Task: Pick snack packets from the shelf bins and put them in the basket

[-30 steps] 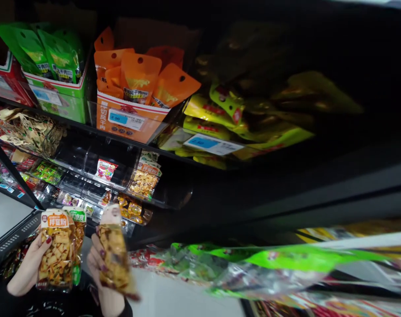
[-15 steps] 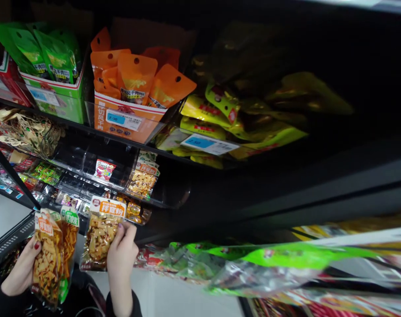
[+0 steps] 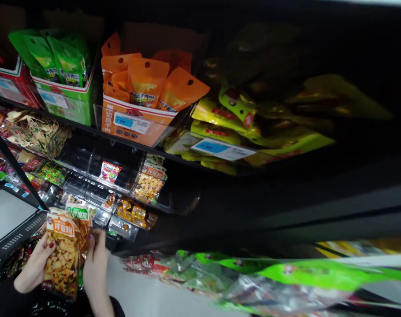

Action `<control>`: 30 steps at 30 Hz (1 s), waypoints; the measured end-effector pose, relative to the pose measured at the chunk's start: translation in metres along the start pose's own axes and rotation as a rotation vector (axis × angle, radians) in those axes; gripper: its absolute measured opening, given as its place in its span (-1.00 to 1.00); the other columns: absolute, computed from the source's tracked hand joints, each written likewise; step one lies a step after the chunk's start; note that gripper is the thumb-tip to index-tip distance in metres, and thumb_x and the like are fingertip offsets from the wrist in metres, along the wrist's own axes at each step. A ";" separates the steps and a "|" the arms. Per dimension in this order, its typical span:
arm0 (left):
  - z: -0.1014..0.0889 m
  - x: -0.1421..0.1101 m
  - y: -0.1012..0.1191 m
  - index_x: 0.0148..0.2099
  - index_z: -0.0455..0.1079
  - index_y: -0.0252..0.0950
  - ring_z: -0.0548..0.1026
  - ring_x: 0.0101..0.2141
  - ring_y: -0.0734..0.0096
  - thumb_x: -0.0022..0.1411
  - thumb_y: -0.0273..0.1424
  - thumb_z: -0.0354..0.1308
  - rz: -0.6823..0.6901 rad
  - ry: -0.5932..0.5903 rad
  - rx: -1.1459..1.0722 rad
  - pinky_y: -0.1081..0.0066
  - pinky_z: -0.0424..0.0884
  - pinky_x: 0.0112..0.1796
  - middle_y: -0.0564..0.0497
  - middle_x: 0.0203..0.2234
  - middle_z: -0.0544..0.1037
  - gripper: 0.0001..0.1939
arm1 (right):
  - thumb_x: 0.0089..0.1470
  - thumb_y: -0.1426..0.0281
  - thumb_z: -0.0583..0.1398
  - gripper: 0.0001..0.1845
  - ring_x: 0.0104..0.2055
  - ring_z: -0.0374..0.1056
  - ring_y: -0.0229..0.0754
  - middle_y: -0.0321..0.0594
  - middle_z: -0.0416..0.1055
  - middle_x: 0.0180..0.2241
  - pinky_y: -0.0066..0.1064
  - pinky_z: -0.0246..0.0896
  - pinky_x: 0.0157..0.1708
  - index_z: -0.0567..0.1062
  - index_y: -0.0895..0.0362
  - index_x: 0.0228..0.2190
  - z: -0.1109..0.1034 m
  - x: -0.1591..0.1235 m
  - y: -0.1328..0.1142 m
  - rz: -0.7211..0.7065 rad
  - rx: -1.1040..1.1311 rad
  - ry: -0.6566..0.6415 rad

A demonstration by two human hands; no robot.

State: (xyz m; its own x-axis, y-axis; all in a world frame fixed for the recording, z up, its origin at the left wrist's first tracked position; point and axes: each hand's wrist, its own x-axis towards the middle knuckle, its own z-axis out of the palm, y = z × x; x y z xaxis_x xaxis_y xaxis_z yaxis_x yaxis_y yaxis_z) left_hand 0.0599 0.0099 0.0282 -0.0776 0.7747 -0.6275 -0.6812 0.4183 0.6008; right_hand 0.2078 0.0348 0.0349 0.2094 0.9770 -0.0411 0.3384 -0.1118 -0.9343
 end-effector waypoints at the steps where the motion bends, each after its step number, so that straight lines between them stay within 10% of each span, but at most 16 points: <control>1: 0.000 0.000 0.000 0.04 0.23 -0.18 0.42 -0.13 0.10 -0.15 -0.31 0.37 0.012 -0.016 0.012 0.23 0.37 -0.12 -0.05 -0.22 0.51 -0.33 | 0.17 0.27 -0.09 -0.73 -0.46 0.36 -0.22 -0.18 0.42 -0.45 -0.48 0.23 -0.46 0.30 0.15 -0.33 0.003 -0.001 0.002 0.017 0.075 -0.078; 4: 0.001 -0.001 0.003 -0.07 0.34 -0.24 0.42 -0.13 0.09 -0.15 -0.35 0.37 0.042 -0.043 0.048 0.23 0.36 -0.11 -0.05 -0.26 0.53 -0.47 | 0.19 0.28 -0.12 -0.69 -0.29 0.36 -0.22 -0.15 0.42 -0.32 -0.46 0.24 -0.33 0.34 0.15 -0.26 0.008 -0.007 0.006 0.018 0.170 -0.246; 11: 0.001 -0.001 0.002 -0.11 0.35 -0.27 0.43 -0.17 0.11 -0.04 -0.36 0.29 0.162 -0.046 0.203 0.26 0.39 -0.17 -0.04 -0.28 0.52 -0.61 | 0.03 0.32 0.10 -0.86 -0.35 0.22 -0.18 -0.23 0.29 -0.43 -0.34 0.14 -0.30 0.33 0.12 -0.35 -0.006 -0.019 0.002 -0.373 -0.152 0.005; 17: -0.004 0.002 -0.006 -0.11 0.33 -0.27 0.44 -0.20 0.13 0.04 -0.34 0.23 0.213 -0.074 0.294 0.30 0.39 -0.20 -0.05 -0.24 0.51 -0.66 | -0.02 0.34 0.17 -0.86 -0.33 0.19 -0.18 -0.29 0.25 -0.46 -0.25 0.04 -0.15 0.33 0.12 -0.53 -0.004 -0.016 -0.006 -0.222 -0.228 -0.134; 25: -0.012 0.007 -0.004 -0.12 0.38 -0.30 0.43 -0.18 0.16 0.01 -0.25 0.25 0.251 0.030 0.301 0.35 0.39 -0.20 -0.03 -0.24 0.51 -0.62 | 0.03 0.30 0.12 -0.77 -0.48 0.10 -0.32 -0.35 0.14 -0.54 -0.53 0.05 -0.47 0.23 0.14 -0.55 -0.018 0.002 0.006 0.070 0.381 -0.023; 30: -0.016 0.003 0.005 -0.09 0.35 -0.27 0.46 -0.23 0.20 -0.08 -0.20 0.31 0.168 0.096 0.183 0.35 0.42 -0.24 0.02 -0.28 0.53 -0.50 | -0.06 0.32 0.19 -0.83 -0.69 0.01 -0.45 -0.45 0.14 -0.61 -0.63 -0.01 -0.69 0.29 0.09 -0.41 -0.025 0.009 0.017 0.404 1.122 -0.174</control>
State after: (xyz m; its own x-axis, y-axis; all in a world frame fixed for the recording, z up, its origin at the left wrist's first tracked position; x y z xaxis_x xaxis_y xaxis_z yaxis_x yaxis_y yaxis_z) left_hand 0.0447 0.0067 0.0212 -0.2533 0.7957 -0.5503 -0.5105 0.3733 0.7747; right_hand 0.2382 0.0373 0.0273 -0.0392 0.9291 -0.3679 -0.7272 -0.2790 -0.6272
